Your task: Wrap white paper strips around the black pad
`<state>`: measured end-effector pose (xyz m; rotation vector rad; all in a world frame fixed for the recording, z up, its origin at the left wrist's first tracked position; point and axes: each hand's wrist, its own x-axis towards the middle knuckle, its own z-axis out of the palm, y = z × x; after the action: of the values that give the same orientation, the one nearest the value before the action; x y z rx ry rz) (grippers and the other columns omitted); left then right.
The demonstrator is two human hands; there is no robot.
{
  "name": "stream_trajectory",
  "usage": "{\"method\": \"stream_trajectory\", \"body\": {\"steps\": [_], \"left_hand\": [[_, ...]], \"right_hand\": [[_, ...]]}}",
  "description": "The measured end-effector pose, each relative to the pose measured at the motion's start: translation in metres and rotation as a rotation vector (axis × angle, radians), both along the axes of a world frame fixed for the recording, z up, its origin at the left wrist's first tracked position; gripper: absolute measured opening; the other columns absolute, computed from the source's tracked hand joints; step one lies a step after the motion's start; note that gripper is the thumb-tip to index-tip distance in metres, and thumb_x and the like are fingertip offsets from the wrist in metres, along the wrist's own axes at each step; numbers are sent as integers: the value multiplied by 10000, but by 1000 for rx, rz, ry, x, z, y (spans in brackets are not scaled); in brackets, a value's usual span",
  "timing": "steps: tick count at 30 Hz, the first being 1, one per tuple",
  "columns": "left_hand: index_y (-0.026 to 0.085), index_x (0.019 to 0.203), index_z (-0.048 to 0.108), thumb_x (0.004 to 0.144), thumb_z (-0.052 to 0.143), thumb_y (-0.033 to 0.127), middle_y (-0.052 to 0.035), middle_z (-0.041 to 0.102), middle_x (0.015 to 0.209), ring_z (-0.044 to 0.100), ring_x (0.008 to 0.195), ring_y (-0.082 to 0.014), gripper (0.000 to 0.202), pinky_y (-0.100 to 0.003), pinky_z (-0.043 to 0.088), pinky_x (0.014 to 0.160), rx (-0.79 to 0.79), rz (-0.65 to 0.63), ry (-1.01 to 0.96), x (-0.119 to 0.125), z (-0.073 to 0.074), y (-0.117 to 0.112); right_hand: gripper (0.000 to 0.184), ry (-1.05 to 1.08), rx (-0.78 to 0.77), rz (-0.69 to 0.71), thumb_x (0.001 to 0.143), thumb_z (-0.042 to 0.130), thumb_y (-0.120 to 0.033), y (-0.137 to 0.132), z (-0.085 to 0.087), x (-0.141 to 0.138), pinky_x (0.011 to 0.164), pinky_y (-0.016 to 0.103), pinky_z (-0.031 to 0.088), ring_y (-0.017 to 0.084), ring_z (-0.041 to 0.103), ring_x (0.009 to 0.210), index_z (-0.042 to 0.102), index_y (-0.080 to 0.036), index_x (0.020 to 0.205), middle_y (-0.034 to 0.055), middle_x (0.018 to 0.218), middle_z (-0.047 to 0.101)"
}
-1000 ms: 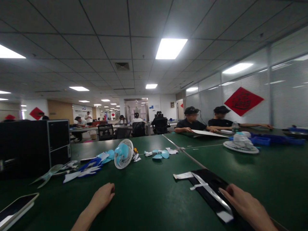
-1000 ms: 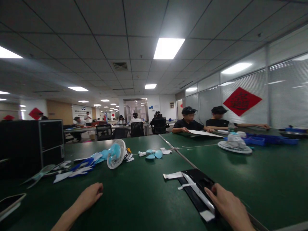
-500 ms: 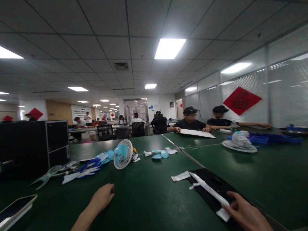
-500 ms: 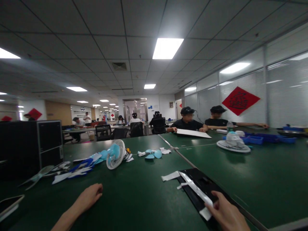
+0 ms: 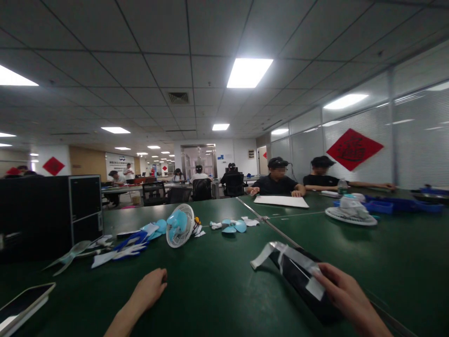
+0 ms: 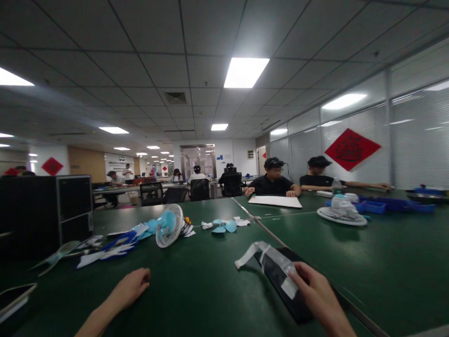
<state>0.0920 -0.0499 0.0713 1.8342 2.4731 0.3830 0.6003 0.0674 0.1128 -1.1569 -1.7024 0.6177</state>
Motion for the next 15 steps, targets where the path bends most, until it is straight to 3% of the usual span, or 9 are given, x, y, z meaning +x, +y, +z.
{"method": "stream_trajectory", "body": {"steps": [2,7,11,15], "left_hand": [[219,964,616,816,535,277,-51,640,1045,604,953,-192,178,-283,467,785,-13,6,-14,0,0,0],[219,968,617,822,528,277,-49,636,1062,602,964,-189,180,-282,467,791,-32,18,-32,2,2,-1],[216,976,617,821,529,277,-50,638,1061,602,969,-190,188,-287,467,801,-26,19,-34,4,4,-3],[217,968,618,824,522,277,-50,643,1049,605,959,-194,184,-295,471,795,-24,16,-42,5,5,-5]], "right_hand": [[418,-50,82,18,722,490,-530,6,16,-12,601,299,489,227,643,695,652,-167,849,91,806,708],[289,-366,308,-180,838,409,-348,52,39,-57,635,293,443,219,640,713,615,-164,922,77,784,690],[250,-709,365,-212,880,365,-189,94,33,-94,700,282,436,230,649,866,597,-150,963,125,995,676],[229,-860,272,-121,836,407,-71,114,13,-122,711,290,447,254,662,883,626,-116,886,160,985,681]]}}
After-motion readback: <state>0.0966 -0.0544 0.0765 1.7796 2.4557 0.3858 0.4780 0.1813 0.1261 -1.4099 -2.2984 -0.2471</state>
